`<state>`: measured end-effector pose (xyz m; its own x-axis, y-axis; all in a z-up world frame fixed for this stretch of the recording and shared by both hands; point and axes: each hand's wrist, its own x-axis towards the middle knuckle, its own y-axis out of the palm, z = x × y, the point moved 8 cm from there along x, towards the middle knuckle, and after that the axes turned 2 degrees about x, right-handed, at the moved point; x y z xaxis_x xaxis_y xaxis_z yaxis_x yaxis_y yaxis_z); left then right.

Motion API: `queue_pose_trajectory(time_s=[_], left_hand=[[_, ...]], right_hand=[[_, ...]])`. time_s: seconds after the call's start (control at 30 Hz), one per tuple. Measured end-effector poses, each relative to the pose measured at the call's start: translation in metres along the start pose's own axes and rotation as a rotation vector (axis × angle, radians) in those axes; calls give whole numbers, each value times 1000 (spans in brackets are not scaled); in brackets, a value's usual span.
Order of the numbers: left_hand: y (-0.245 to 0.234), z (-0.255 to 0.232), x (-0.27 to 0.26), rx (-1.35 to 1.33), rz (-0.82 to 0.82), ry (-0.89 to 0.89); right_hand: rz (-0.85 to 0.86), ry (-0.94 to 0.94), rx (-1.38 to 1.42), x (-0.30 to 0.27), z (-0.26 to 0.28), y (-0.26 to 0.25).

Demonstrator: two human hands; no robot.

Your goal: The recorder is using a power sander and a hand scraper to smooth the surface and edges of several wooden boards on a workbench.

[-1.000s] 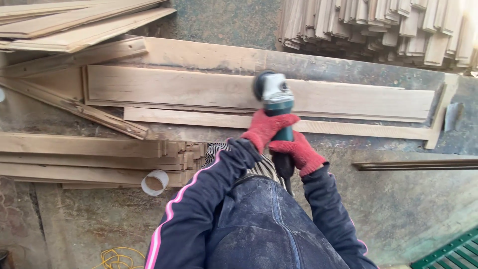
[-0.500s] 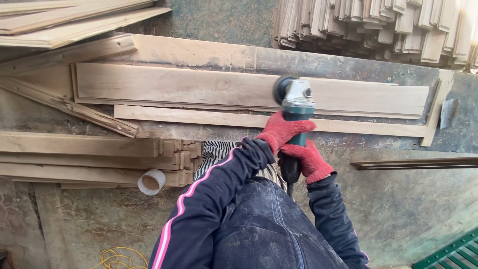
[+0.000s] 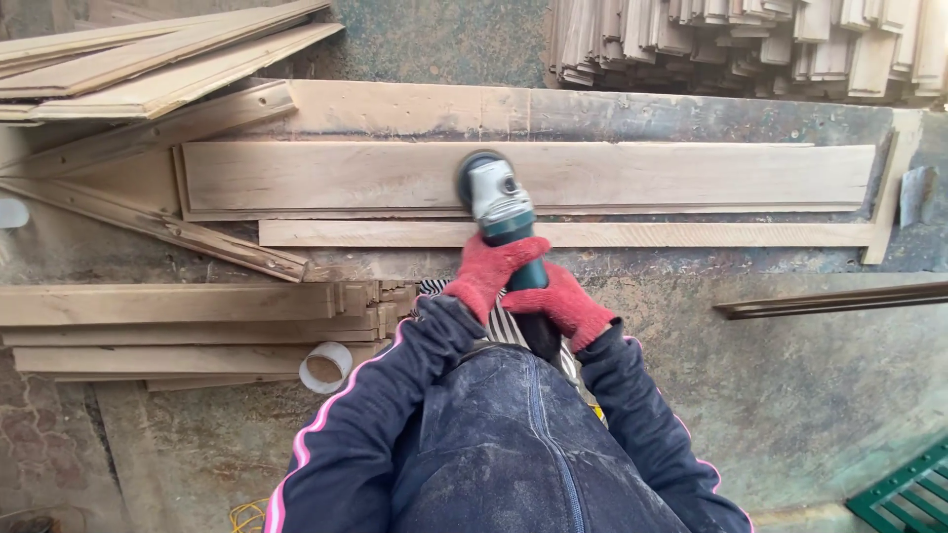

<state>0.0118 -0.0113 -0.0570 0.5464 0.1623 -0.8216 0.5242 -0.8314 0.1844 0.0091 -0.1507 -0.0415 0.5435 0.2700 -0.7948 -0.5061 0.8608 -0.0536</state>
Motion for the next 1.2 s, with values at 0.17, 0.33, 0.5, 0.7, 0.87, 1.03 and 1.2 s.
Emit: queue_pose_trajectory(time_s=[0.17,0.33,0.5,0.7,0.87,1.03,1.2], left_hand=[[97,-3,-13,155,229,-21],[96,4,-2,163,236,-1],[51,19,10,133,134,13],[65,34,22,154,43,1],[176,49,22,179,329,-34],[244,46,0,323,415,-53],[230,39,-1,468,434,-55]], right_hand=[[-279,16,355,-46,-2,-60],[-262,-5,365,-34,-2,-56],[-162,-41,275,-7,-16,-42],[-59,-5,90,-3,-23,-63],[-334,-2,441,-54,-15,-129],[-469,-14,679,-44,-80,-186],[-468,1,716,-59,-45,-164]])
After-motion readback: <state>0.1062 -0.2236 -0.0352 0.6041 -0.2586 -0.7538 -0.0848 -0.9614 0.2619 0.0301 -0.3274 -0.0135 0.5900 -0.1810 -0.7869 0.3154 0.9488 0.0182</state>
